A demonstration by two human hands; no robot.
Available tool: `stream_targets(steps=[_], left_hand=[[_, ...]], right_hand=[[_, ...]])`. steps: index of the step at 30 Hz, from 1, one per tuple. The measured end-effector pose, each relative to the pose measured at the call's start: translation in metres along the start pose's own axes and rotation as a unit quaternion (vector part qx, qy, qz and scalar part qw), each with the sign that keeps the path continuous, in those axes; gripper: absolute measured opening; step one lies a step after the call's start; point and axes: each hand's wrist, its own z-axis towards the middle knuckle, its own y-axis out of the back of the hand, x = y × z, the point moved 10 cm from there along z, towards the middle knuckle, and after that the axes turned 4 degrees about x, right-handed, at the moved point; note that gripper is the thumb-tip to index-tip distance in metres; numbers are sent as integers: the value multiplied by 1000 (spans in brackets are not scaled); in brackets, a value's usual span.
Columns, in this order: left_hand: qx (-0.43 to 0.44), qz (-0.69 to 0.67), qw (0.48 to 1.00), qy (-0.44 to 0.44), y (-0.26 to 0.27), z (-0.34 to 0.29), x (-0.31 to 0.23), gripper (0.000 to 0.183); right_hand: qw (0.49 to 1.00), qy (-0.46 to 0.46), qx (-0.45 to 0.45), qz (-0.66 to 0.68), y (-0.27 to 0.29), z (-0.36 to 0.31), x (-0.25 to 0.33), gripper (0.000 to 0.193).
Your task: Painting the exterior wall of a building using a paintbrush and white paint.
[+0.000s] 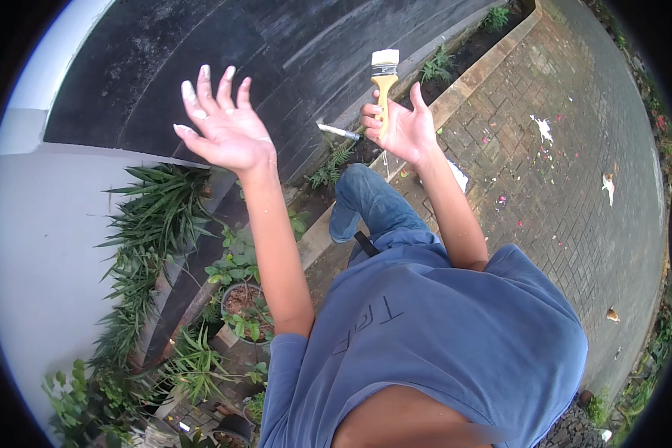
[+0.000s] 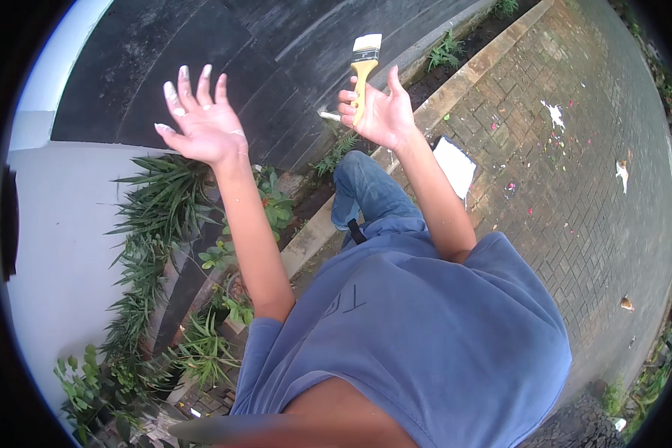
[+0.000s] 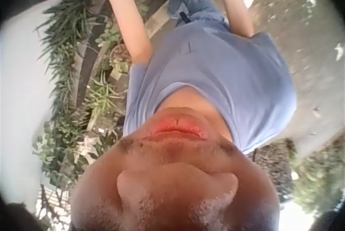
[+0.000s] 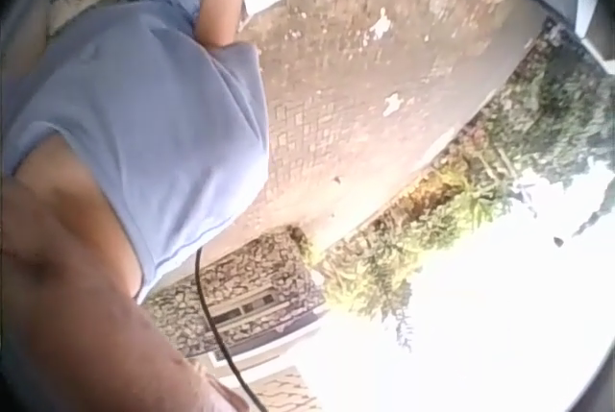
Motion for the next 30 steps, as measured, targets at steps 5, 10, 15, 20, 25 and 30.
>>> stream_targets(steps=[5, 10, 15, 20, 25, 30], left_hand=[[53, -481, 859, 166, -40, -54, 60, 94], [95, -451, 873, 161, -72, -121, 48, 94], [112, -318, 921, 195, -93, -178, 35, 92], [139, -134, 964, 182, -103, -220, 19, 74], [164, -116, 960, 196, -125, -251, 20, 69], [122, -108, 960, 228, -130, -262, 27, 66]], right_hand=[[1000, 5, -5, 10, -24, -45, -18, 77], [1000, 11, 8, -11, -32, -95, -15, 75], [999, 21, 8, -23, -31, -136, -9, 70], [999, 9, -25, -29, -24, -174, -15, 71], [999, -8, -32, -18, -14, -199, -13, 71], [998, -12, -55, -28, -1, -209, -5, 71]])
